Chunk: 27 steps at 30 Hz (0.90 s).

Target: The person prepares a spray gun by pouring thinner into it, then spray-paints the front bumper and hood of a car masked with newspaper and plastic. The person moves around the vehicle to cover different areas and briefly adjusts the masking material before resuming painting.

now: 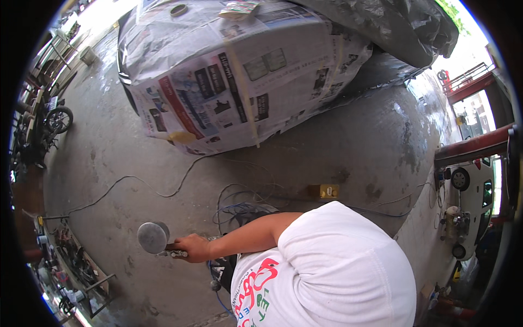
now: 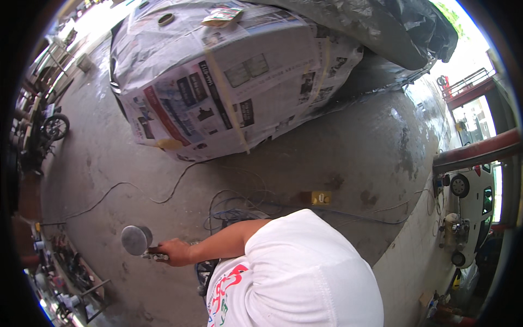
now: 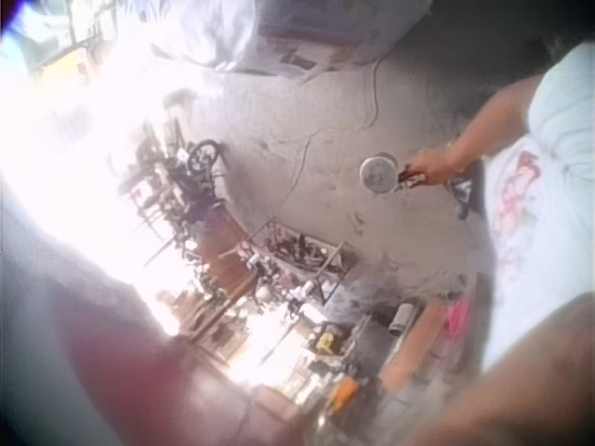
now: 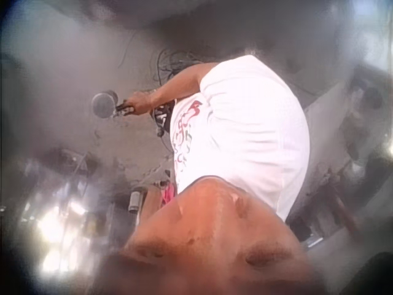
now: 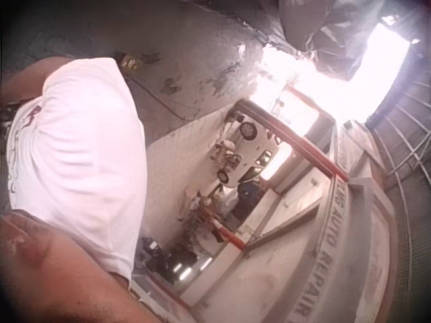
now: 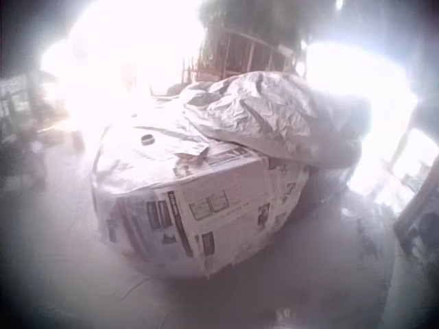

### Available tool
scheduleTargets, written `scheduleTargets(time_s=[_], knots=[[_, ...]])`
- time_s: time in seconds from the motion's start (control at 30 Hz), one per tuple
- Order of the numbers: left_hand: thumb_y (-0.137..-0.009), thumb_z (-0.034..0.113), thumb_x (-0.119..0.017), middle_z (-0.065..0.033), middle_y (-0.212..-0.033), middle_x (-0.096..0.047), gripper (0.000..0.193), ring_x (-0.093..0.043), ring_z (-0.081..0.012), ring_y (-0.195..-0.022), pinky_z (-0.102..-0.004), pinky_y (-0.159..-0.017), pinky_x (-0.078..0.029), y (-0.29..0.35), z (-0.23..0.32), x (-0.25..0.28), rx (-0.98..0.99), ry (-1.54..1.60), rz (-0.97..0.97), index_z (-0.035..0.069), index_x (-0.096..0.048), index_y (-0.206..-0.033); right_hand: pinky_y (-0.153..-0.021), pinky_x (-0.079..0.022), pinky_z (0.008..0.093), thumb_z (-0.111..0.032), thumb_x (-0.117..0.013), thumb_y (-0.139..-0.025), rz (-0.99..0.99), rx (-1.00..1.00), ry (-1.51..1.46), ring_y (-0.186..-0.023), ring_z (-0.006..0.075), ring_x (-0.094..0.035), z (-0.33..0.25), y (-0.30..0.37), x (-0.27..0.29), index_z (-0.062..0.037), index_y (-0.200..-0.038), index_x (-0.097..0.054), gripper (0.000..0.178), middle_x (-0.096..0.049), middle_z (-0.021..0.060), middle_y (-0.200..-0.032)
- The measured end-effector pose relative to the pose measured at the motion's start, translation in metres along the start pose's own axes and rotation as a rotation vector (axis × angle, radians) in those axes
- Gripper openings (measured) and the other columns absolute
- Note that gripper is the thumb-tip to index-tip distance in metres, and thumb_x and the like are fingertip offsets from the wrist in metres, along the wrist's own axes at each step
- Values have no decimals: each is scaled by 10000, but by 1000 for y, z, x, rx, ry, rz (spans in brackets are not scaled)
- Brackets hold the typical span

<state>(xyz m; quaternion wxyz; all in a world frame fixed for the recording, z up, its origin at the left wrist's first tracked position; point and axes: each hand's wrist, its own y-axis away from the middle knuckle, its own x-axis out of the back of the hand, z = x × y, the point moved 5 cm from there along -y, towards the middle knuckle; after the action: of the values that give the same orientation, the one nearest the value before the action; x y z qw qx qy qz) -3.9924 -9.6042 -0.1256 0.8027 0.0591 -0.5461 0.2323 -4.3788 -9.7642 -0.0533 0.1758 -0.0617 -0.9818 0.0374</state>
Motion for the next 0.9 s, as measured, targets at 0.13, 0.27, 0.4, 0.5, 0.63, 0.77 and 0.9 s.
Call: scheduleTargets(time_s=[0.13,0.27,0.4,0.5,0.63,0.77,0.9], knots=[[-1034,359,-554,-187,-1162,-738,422,-693,-379,-1031,-426,-925,-535,-144,-27,-38,35,24,-1,18,-696,-1239,-838,-553,466,-374,-671,-972,102,-79,-7,-944,383,-688,22,-126,-81,-253,-1425,-604,474,-699,128,-1067],[-1047,373,-544,-190,-1170,-735,436,-691,-383,-1042,-431,-933,-532,-369,-40,-42,90,19,101,14,-693,-1245,-856,-557,440,-354,-677,-979,119,-185,35,-985,370,-700,-6,-249,-150,-247,-1444,-594,484,-717,142,-1109],[-1060,387,-535,-193,-1177,-733,449,-690,-388,-1054,-435,-941,-528,-644,-14,-28,81,83,264,11,-690,-1250,-885,-556,420,-333,-697,-977,189,-124,-41,-1034,366,-702,-49,-357,-202,-222,-1447,-592,494,-712,141,-1212],[-1070,398,-528,-196,-1182,-731,460,-689,-391,-1063,-438,-948,-525,-820,62,-41,45,201,363,8,-688,-1254,-904,-553,412,-330,-710,-974,230,-169,-94,-1080,368,-697,-57,-433,-216,-198,-1448,-586,506,-706,144,-1258],[-1081,385,-513,-225,-1169,-723,467,-677,-397,-1078,-454,-950,-511,-969,182,-110,-198,348,404,-26,-694,-1210,-908,-554,413,-333,-711,-976,321,-175,-160,-1121,374,-689,-57,-559,-236,-170,-1437,-589,504,-707,160,-1255],[-1063,292,-536,-262,-1049,-696,390,-647,-449,-976,-490,-878,-500,-1029,239,-220,-475,204,167,-60,-701,-1108,-898,-561,421,-330,-704,-982,355,-208,-156,-1119,381,-689,-20,-699,-243,-155,-1432,-589,497,-704,170,-1256],[-1026,274,-584,-288,-966,-717,367,-673,-452,-886,-507,-812,-507,-1027,197,-309,-213,150,-149,-67,-715,-1060,-872,-567,429,-320,-713,-973,454,-213,-104,-1104,387,-689,16,-864,-214,-203,-1432,-586,490,-703,169,-1251]])
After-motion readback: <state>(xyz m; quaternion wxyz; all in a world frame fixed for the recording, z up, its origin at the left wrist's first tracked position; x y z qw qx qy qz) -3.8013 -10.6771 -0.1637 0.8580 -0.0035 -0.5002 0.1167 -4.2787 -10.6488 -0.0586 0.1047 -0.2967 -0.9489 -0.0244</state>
